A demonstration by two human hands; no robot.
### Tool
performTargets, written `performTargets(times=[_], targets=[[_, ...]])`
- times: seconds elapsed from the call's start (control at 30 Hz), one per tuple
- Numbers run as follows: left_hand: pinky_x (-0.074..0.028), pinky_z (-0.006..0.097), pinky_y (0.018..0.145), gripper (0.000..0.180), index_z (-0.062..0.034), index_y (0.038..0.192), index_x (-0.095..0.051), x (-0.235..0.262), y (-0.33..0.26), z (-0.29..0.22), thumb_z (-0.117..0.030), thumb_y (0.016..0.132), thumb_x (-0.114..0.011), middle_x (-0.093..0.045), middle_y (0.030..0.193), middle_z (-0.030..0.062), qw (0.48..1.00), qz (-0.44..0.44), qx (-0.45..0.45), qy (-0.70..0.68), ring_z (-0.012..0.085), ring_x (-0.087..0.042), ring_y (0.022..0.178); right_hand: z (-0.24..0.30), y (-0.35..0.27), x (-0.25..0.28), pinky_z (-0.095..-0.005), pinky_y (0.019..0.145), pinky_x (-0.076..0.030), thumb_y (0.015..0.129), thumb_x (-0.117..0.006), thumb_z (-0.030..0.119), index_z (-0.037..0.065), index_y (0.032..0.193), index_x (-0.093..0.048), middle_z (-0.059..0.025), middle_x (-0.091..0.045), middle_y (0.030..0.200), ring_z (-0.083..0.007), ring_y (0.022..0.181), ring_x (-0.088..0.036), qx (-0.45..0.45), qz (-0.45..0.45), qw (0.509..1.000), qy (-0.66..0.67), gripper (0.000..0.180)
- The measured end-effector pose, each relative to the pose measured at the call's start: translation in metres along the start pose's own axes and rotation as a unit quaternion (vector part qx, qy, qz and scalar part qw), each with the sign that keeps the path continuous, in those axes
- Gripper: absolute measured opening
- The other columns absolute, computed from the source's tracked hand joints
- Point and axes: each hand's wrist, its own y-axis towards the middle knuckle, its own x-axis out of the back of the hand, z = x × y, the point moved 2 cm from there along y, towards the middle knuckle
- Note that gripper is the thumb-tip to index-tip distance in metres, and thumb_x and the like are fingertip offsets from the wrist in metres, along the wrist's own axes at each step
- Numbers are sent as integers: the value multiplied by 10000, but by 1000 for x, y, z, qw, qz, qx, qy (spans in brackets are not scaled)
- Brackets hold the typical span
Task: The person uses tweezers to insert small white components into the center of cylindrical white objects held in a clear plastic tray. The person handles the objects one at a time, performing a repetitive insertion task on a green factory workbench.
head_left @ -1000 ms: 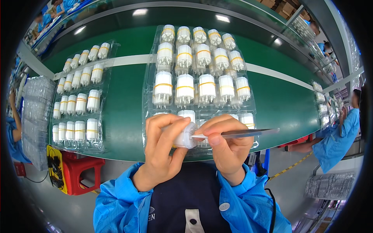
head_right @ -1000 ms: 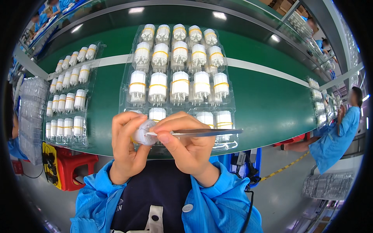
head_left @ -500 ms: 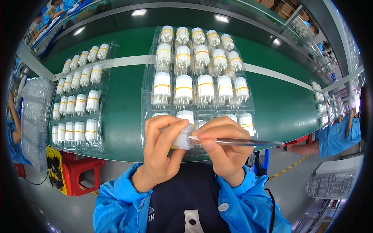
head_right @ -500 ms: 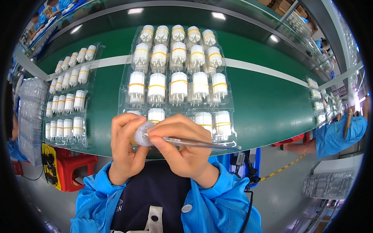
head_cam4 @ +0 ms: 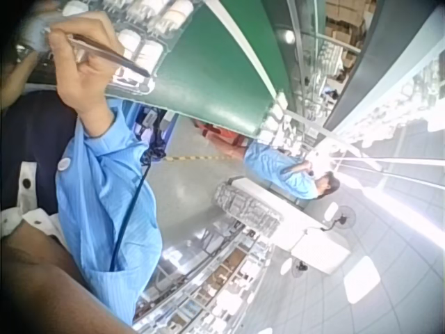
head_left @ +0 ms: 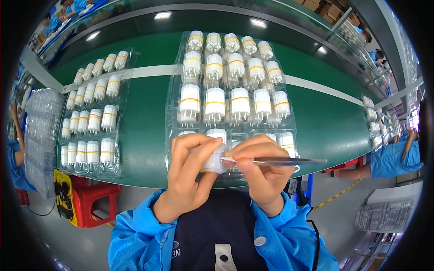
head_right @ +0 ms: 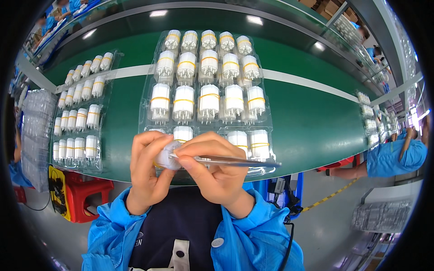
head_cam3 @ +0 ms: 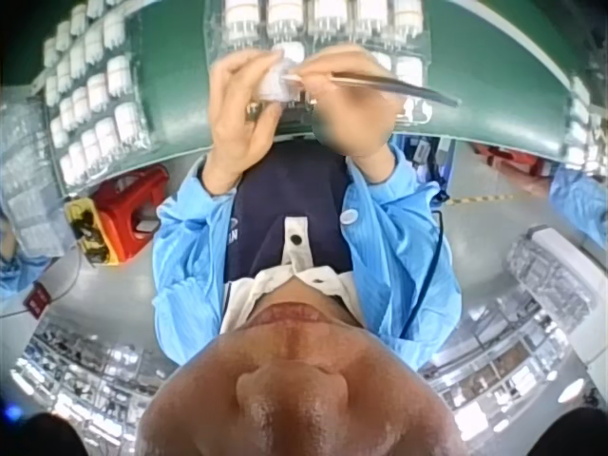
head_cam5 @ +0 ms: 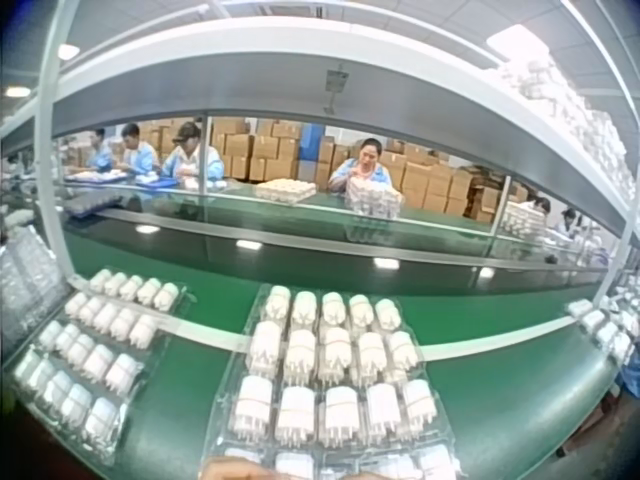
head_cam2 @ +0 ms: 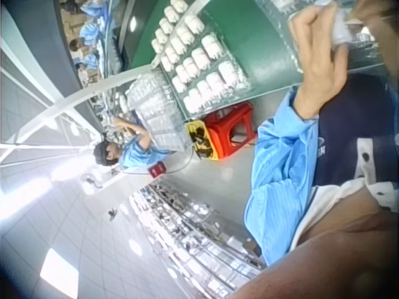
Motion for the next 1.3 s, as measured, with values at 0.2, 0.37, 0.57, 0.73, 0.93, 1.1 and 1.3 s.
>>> performTargets(times=[0.2,0.37,0.57,0.73,0.93,1.1,1.3], targets=[[-456,388,837,619,-1,1217,-592,0,-1,0,87,613,-693,-540,1113,162,1000,-8,6,-14,320,-535,990,13,10,2,-291,681,-521,781,-704,-24,-31,896,-698,-147,-694,864,-211,779,-661,15,59,997,-58,115],[-473,374,852,584,5,1227,-584,2,0,1,88,657,-680,-530,1121,170,989,0,56,-134,307,-551,1007,1,5,8,-299,697,-530,795,-694,-14,-26,927,-698,-159,-697,893,-224,809,-670,24,13,998,50,133],[-476,361,852,550,14,1230,-574,2,-2,2,73,694,-684,-526,1124,177,987,22,53,-148,303,-560,1006,1,6,8,-305,715,-537,796,-694,-10,-26,937,-695,-165,-697,904,-232,825,-672,27,29,999,14,142],[-472,356,854,541,17,1224,-574,2,-2,2,69,698,-684,-528,1121,177,983,20,66,-168,300,-561,1005,-1,5,7,-303,715,-540,801,-693,-13,-26,935,-695,-165,-698,908,-231,830,-675,16,27,999,23,135],[-460,315,886,509,48,1232,-532,4,-5,8,14,756,-708,-457,1183,166,983,56,52,-165,229,-524,1054,-3,5,6,-300,716,-542,810,-690,-17,-29,928,-688,-168,-701,887,-230,823,-676,4,19,999,34,119],[-467,317,877,501,50,1226,-533,2,-6,8,13,759,-710,-462,1184,172,985,44,47,-161,228,-531,1044,-5,4,5,-296,707,-541,813,-683,-26,-34,909,-677,-167,-703,870,-218,803,-672,-15,5,998,67,96],[-471,321,867,503,52,1225,-532,1,-8,8,24,752,-702,-468,1179,183,989,36,47,-139,237,-536,1034,-8,5,6,-284,673,-528,816,-674,-39,-34,907,-671,-159,-695,863,-200,769,-659,-12,14,998,57,91]])
